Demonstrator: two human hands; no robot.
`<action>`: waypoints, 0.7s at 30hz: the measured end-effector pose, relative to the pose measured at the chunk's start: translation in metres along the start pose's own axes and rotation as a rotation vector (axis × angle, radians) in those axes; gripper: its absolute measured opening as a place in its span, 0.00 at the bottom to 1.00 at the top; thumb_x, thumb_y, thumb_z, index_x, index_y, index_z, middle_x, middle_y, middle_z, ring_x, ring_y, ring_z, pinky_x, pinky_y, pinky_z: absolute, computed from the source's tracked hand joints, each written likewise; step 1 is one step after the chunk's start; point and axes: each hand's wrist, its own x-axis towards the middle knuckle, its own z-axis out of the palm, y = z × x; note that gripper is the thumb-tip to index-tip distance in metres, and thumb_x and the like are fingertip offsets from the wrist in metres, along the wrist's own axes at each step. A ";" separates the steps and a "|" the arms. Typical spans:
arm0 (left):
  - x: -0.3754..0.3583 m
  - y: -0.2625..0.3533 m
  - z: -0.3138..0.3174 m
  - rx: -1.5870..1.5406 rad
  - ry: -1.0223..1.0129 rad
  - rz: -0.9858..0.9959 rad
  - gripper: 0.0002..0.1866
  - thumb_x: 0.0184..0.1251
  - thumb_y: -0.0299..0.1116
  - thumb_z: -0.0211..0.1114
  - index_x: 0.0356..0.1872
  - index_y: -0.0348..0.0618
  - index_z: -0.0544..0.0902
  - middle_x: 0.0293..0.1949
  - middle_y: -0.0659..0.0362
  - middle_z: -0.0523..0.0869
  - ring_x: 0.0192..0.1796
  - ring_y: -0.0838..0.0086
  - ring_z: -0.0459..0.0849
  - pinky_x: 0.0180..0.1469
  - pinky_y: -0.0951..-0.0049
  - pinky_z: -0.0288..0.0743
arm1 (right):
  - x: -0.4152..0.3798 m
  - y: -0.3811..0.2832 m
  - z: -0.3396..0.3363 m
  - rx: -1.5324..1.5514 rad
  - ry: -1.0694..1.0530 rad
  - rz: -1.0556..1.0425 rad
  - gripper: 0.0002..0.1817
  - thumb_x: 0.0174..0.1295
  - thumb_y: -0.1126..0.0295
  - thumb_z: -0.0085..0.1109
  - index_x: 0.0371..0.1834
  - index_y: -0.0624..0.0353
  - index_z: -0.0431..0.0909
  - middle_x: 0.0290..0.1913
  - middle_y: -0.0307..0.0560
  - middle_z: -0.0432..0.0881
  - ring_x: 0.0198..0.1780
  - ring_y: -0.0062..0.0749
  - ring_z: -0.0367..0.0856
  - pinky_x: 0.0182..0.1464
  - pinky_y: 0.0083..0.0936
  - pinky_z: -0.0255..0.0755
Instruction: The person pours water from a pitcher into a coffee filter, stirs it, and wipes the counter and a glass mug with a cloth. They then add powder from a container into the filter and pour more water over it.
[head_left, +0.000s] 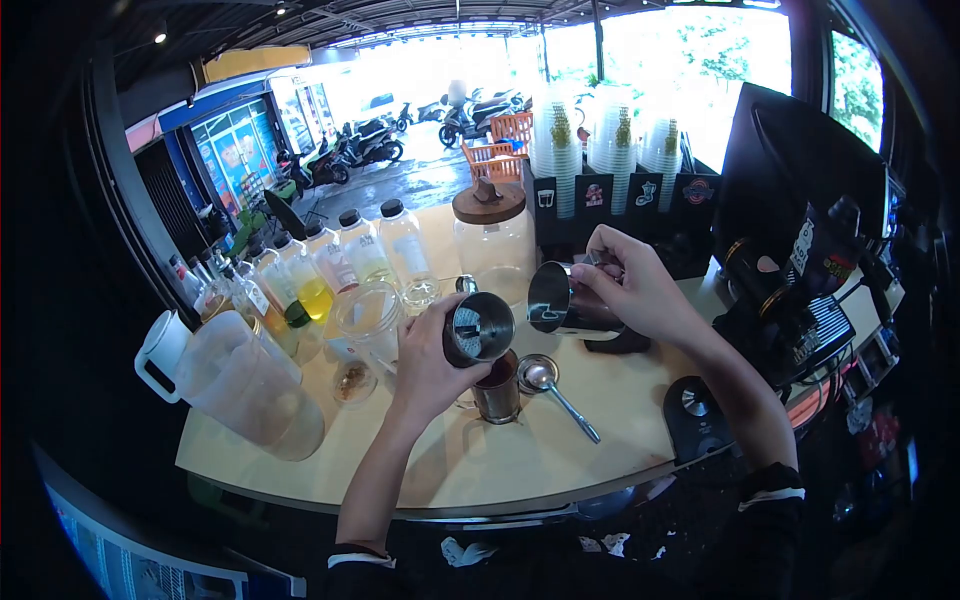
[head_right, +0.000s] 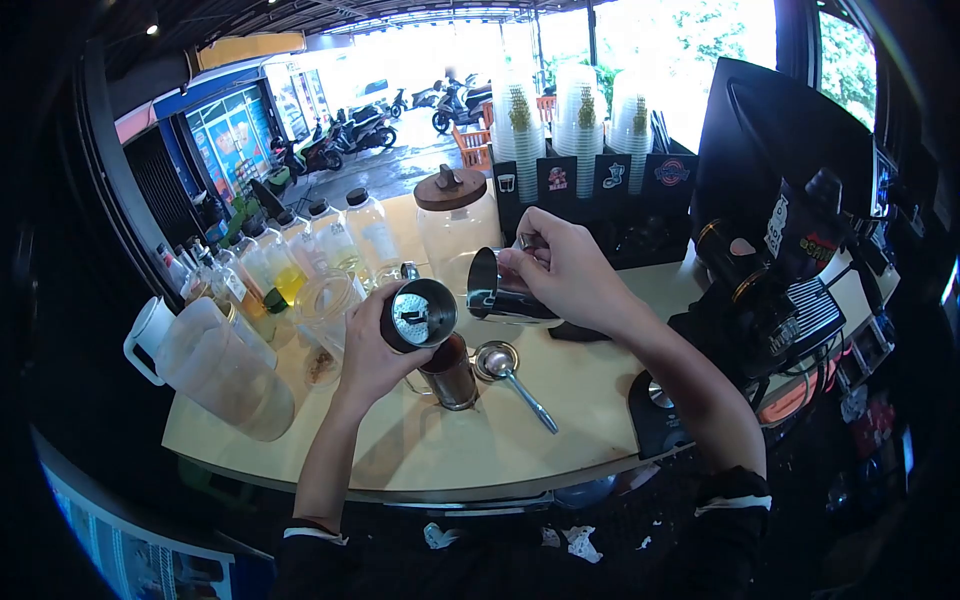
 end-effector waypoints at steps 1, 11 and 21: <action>0.000 0.000 0.000 0.021 0.013 0.044 0.43 0.31 0.37 0.79 0.57 0.46 0.71 0.51 0.56 0.80 0.55 0.63 0.78 0.61 0.62 0.59 | 0.000 -0.001 0.000 -0.023 0.002 0.004 0.12 0.66 0.74 0.55 0.29 0.66 0.62 0.23 0.42 0.77 0.35 0.14 0.79 0.29 0.16 0.75; -0.002 0.002 0.002 0.049 0.004 0.082 0.41 0.33 0.39 0.79 0.57 0.47 0.72 0.50 0.58 0.81 0.55 0.66 0.78 0.61 0.63 0.57 | 0.005 -0.008 0.012 -0.005 0.006 -0.041 0.12 0.64 0.75 0.56 0.30 0.68 0.64 0.25 0.49 0.78 0.32 0.18 0.81 0.29 0.20 0.76; -0.003 0.004 0.004 0.047 0.006 0.071 0.40 0.33 0.44 0.78 0.55 0.48 0.74 0.46 0.60 0.81 0.48 0.70 0.80 0.57 0.64 0.60 | 0.018 0.001 0.027 -0.102 0.005 -0.165 0.12 0.60 0.75 0.60 0.30 0.71 0.65 0.28 0.59 0.77 0.30 0.40 0.82 0.33 0.32 0.72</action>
